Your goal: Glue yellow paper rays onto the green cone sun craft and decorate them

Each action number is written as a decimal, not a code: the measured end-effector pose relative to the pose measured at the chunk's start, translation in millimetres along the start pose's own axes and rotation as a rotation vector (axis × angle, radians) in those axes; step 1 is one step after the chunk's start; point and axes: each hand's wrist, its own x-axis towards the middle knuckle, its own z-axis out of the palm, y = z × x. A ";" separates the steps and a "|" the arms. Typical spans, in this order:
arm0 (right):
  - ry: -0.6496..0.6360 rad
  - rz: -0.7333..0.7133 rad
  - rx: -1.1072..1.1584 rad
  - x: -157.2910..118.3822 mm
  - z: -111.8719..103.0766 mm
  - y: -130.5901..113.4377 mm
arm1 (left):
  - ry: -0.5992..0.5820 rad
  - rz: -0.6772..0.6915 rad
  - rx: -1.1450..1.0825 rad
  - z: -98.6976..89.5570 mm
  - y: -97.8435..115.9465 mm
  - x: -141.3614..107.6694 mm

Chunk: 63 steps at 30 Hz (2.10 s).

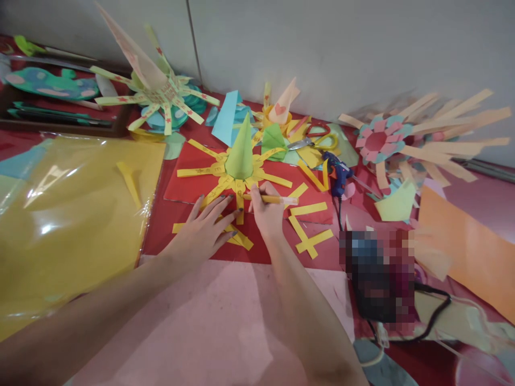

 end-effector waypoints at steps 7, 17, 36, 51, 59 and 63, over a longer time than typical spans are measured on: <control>0.007 -0.021 -0.022 1.5 1.4 1.2 | -0.018 0.000 0.002 0.2 -0.4 -0.1; -0.007 0.001 -0.022 -0.6 1.4 0.1 | -0.011 0.004 0.028 0.6 -0.1 -0.2; 0.161 -0.008 -0.015 -14.7 -10.3 -2.3 | 0.000 0.002 0.031 -0.2 -3.2 1.5; 0.056 0.009 0.056 -9.2 -7.9 -2.0 | -0.008 0.016 0.022 -2.6 2.0 -0.1; 0.089 -0.029 0.032 -11.5 -5.9 -3.6 | -0.011 0.062 -0.018 2.9 -8.8 4.9; 0.000 0.007 0.023 -10.0 -4.9 -0.7 | -0.012 0.067 -0.030 3.9 -9.1 4.6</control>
